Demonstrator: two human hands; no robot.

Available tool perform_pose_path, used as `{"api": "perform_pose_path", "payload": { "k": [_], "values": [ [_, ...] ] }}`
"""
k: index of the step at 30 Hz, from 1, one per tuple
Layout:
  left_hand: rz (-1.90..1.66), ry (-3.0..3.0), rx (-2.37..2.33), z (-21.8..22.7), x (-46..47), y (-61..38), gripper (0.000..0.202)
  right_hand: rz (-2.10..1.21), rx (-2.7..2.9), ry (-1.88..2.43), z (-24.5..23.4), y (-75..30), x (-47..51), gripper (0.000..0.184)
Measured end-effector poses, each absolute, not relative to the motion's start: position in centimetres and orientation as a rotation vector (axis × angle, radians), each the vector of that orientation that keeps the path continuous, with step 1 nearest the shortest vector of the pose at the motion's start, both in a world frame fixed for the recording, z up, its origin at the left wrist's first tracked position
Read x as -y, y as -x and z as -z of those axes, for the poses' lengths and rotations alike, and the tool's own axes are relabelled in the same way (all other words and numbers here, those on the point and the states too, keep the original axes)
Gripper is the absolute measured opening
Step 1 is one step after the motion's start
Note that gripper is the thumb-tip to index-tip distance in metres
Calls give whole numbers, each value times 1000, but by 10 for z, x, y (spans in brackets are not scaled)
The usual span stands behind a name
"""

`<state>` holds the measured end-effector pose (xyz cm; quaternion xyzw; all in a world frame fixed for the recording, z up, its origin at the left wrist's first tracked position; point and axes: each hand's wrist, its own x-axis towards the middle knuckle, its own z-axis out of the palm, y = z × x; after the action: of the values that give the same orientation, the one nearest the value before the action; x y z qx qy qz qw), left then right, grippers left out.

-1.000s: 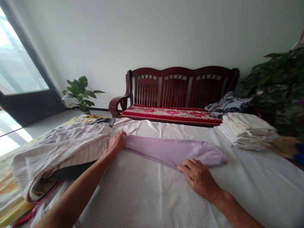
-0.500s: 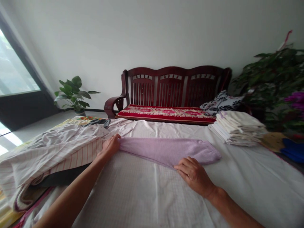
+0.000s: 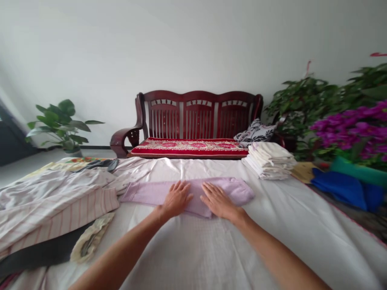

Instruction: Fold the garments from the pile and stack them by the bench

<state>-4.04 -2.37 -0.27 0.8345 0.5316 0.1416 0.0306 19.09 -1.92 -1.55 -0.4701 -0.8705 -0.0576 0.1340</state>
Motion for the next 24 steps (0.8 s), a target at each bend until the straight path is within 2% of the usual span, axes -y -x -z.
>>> {"api": "perform_pose_path", "payload": {
  "k": [7,12,14,18,24],
  "values": [
    [-308,-2644,-1706,28,22,96,64,402,2483,1568,30,-273,6,55],
    [-267,-2582,-1877,29,21,146,61,365,2398,1642,22,-314,1,48],
    [-262,-2561,-1912,29,20,159,60,261,2307,1691,15,-314,-2,44],
    [-258,-2539,-1874,25,14,173,58,169,2104,1714,2,-290,-11,48],
    [-206,-2532,-1938,24,9,188,60,213,2384,1692,10,-268,-21,52]
  ]
}}
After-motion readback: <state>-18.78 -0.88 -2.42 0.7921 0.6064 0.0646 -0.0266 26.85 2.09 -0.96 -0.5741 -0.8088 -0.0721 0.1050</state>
